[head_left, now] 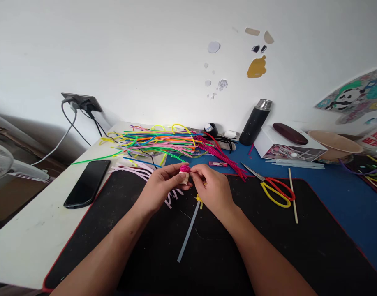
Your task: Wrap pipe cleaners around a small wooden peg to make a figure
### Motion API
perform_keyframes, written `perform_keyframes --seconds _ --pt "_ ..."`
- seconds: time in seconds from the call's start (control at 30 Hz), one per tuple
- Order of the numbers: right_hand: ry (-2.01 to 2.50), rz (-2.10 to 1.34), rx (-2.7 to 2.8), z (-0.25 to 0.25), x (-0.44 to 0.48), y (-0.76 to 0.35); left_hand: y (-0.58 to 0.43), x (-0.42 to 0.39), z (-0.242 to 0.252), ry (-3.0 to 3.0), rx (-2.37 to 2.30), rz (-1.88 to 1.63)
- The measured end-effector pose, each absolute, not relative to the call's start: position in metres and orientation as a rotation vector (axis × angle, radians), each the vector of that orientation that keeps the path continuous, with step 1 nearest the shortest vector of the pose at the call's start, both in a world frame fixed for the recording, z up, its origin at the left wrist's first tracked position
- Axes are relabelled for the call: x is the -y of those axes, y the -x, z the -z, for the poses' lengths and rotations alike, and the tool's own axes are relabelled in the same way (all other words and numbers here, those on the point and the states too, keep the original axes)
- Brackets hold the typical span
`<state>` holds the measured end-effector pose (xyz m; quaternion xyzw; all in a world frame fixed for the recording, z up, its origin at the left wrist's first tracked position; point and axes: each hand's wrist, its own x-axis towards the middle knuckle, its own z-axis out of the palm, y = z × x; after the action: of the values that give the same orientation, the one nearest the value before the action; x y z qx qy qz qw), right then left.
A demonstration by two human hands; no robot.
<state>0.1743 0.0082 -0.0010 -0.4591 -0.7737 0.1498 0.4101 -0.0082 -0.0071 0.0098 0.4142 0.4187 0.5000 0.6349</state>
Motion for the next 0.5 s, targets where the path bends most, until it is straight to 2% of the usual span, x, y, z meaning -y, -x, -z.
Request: perform_keyframes --seconds 0.5 --pt "1.18 -0.49 1.898 0.0049 -0.0084 -0.1731 0.0067 0.0063 -0.0095 -0.911 -0.948 -1.139"
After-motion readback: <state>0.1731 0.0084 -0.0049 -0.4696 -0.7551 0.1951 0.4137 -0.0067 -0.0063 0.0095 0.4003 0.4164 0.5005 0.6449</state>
